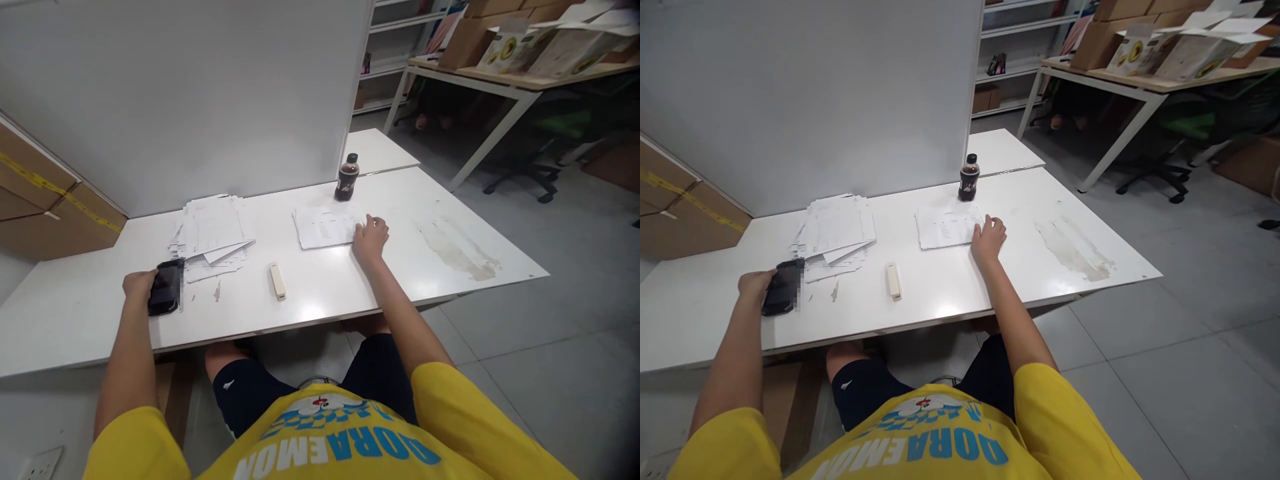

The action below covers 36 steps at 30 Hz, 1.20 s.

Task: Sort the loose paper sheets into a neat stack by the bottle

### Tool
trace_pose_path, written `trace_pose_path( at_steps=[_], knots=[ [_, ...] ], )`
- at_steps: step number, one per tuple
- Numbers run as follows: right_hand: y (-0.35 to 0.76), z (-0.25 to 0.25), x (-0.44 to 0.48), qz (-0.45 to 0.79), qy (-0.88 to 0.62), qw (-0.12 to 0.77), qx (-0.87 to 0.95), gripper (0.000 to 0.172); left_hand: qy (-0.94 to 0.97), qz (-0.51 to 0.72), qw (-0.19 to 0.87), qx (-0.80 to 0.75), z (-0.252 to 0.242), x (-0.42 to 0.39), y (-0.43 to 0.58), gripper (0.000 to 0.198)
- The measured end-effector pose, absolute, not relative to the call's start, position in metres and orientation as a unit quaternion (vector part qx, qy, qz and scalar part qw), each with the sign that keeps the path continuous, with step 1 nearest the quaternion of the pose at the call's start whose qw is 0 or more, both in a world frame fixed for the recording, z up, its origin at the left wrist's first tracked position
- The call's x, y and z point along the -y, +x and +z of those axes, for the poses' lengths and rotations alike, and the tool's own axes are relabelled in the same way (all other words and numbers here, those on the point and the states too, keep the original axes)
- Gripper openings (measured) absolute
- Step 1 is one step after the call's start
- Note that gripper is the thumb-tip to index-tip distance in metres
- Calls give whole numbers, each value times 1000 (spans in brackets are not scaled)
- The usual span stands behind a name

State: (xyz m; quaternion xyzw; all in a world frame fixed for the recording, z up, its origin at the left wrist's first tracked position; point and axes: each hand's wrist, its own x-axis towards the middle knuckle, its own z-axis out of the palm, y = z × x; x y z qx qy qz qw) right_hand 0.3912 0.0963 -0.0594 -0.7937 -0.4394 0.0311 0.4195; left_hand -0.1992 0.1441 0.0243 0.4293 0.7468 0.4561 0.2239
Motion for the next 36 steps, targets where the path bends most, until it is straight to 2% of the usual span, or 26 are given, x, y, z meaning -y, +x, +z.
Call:
trace_pose_path(
  at_steps=[5,7,10,11,14,17,19,21,26,31,33,36],
  knots=[
    [384,-75,-31,99,-747,524,398,43,382,267,119,-877,28,-143,-200,33],
    [381,-78,-5,147,-711,584,364,39,407,230,90,-879,36,-139,-196,29],
    [377,-80,15,213,-653,665,295,33,469,210,33,-857,48,-136,-175,13],
    [376,-79,16,225,-642,677,280,31,497,209,17,-842,50,-137,-164,17],
    [374,-74,11,232,-650,664,288,27,617,195,8,-762,47,-147,-119,37],
    [375,-71,7,226,-670,627,327,26,781,94,13,-617,32,-158,-74,57],
    [376,-72,8,229,-670,621,336,27,820,47,-11,-570,21,-161,-54,56],
    [376,-74,9,237,-663,624,338,27,812,52,-42,-580,16,-160,-43,47],
    [379,-77,8,250,-659,611,361,26,784,113,-100,-602,24,-143,-31,40],
    [373,-63,16,256,-659,611,356,28,800,216,-149,-539,28,-80,1,30],
    [360,-52,28,333,-625,598,375,39,818,260,-168,-485,19,-38,26,27],
    [330,-36,57,543,-510,537,396,65,848,290,-189,-400,-4,29,66,25]
  ],
)
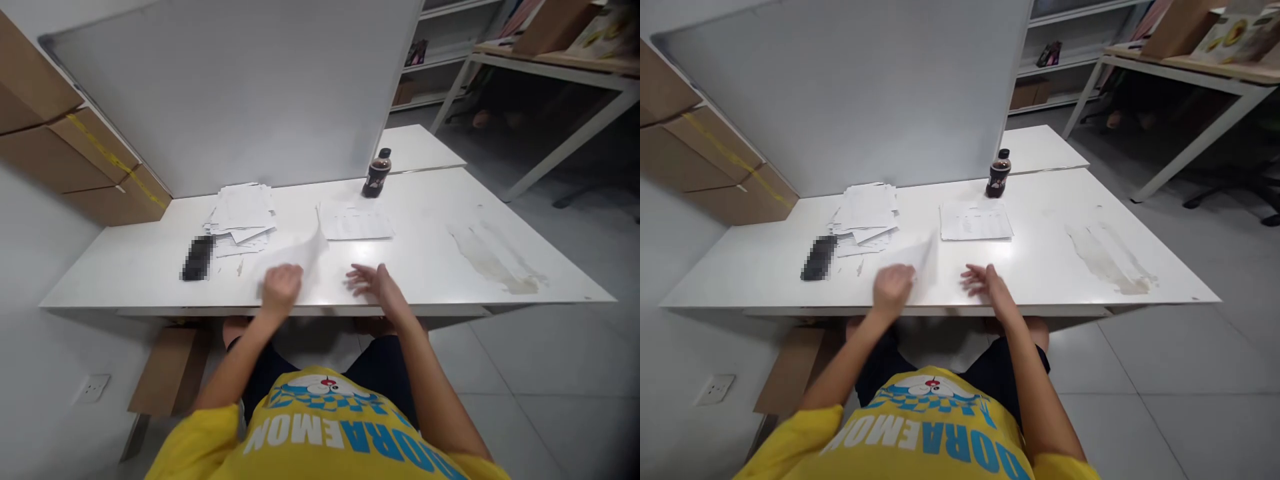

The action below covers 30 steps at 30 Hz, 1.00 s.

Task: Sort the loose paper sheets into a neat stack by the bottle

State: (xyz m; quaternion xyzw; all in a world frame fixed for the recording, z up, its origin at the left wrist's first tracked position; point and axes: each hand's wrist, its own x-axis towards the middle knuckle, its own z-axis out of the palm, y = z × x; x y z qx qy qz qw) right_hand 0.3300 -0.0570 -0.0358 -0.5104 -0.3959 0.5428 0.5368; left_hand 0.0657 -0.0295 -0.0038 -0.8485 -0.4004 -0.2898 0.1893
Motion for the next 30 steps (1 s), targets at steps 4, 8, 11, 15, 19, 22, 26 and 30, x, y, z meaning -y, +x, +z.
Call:
trace_pose_path(
  at_steps=[4,8,11,15,19,22,26,30],
  knots=[
    [304,-27,94,618,-515,480,350,50,-879,-280,187,338,-37,88,99,22],
    [312,-34,108,627,-533,492,283,39,-896,-257,162,323,-52,104,103,24],
    [319,-44,109,622,-546,497,261,32,-909,-237,124,319,-56,104,103,26],
    [320,-58,110,594,-560,510,272,34,-918,-207,46,335,-59,103,104,32],
    [331,-66,113,513,-599,524,322,34,-913,-207,-35,349,-61,106,102,43],
    [351,-63,115,421,-617,557,362,32,-882,-220,-80,409,-60,108,103,69],
    [377,-57,110,307,-627,601,389,27,-803,-295,-169,490,-53,98,120,101],
    [387,-59,102,238,-615,673,334,27,-708,-418,-278,497,-41,76,145,102]
  ],
)
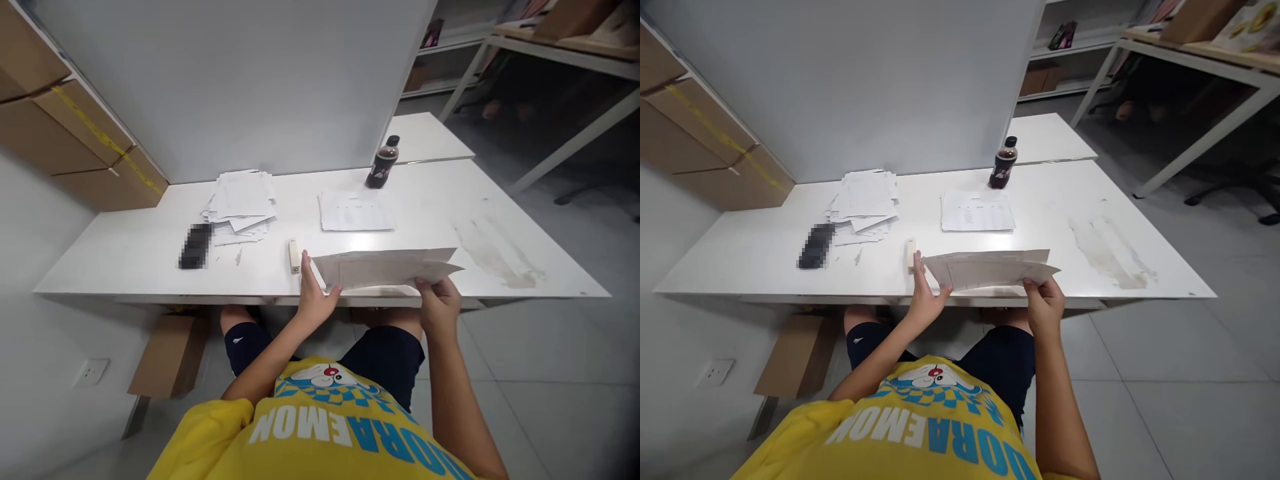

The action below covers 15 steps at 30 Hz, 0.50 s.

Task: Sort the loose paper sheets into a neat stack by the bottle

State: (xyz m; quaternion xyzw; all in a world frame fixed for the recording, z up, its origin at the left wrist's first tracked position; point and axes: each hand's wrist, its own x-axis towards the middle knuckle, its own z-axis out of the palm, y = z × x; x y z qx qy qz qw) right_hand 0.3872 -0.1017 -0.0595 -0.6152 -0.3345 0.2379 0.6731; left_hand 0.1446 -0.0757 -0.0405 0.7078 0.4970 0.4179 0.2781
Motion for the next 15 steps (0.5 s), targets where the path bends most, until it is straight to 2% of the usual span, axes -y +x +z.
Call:
trace_pose_path(
  at_steps=[3,7,10,15],
  knots=[
    [387,-64,102,228,-603,703,300,31,695,455,352,-431,-30,66,159,84],
    [387,-67,103,247,-587,710,300,34,725,457,333,-395,-30,65,168,56],
    [388,-63,106,251,-597,699,305,30,758,444,315,-359,-36,65,168,34],
    [387,-49,113,182,-604,727,272,17,817,468,288,-176,-37,67,161,26]
  ],
)
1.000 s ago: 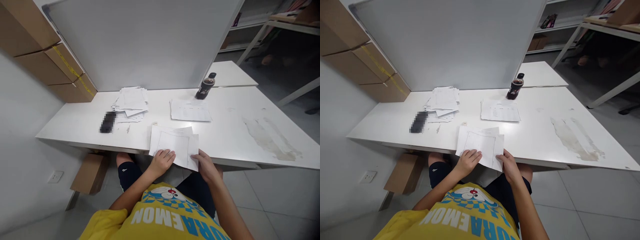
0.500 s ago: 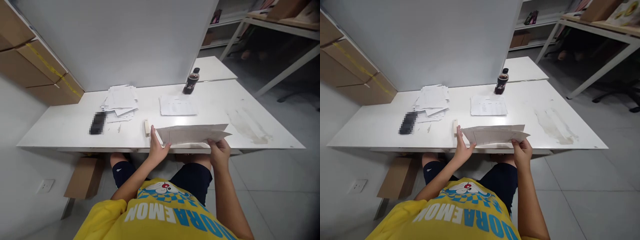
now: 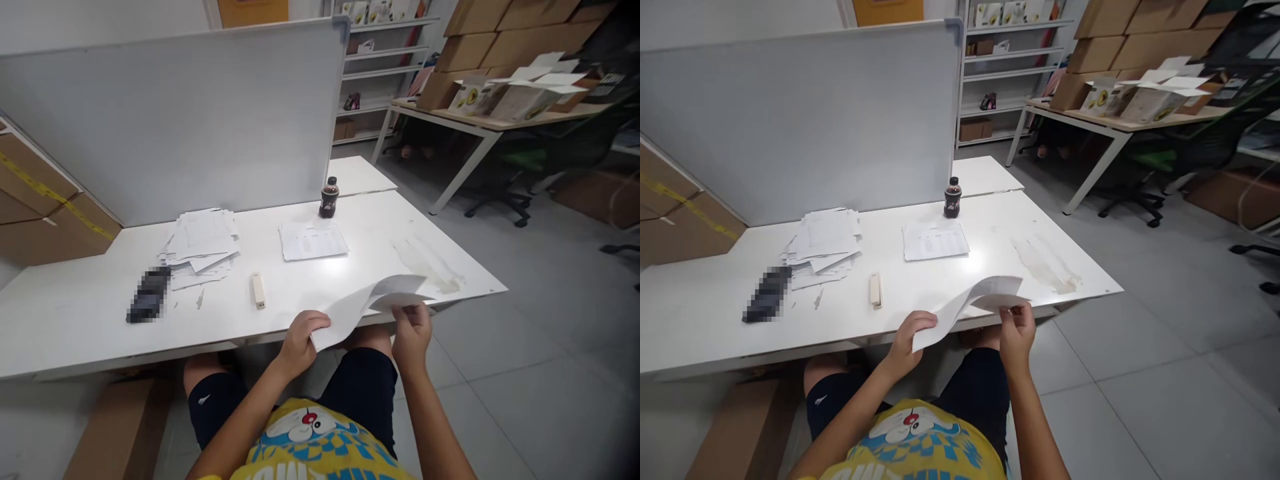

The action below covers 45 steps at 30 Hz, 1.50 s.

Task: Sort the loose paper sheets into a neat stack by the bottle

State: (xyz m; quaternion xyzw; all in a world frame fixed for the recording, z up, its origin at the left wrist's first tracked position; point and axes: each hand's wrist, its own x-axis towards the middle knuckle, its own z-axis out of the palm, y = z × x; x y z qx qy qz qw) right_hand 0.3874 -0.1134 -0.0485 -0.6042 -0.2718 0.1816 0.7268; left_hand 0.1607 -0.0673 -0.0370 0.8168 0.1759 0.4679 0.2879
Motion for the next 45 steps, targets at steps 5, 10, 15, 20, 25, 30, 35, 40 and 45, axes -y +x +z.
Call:
trace_pose_path(
  at_steps=[5,10,15,20,25,30,35,40,45],
  knots=[
    [382,-50,109,196,-623,693,304,16,776,501,282,-259,-50,63,155,23],
    [377,-59,105,160,-602,716,314,13,740,463,335,-354,-59,60,150,22],
    [378,-65,105,173,-611,698,331,18,713,446,386,-378,-59,61,148,23],
    [374,-66,107,178,-602,703,333,14,723,450,362,-379,-62,68,143,18],
    [368,-45,123,157,-591,708,352,17,744,472,309,-359,-46,90,132,19],
    [360,-14,135,143,-537,727,404,24,740,526,284,-309,-23,105,109,23],
    [350,-32,114,221,-569,659,440,21,667,486,256,-503,-37,91,99,22],
    [339,-50,104,242,-567,660,429,21,649,438,243,-573,-50,85,94,21],
    [339,-50,113,299,-581,625,427,21,669,416,271,-553,-50,95,87,20]
  ],
)
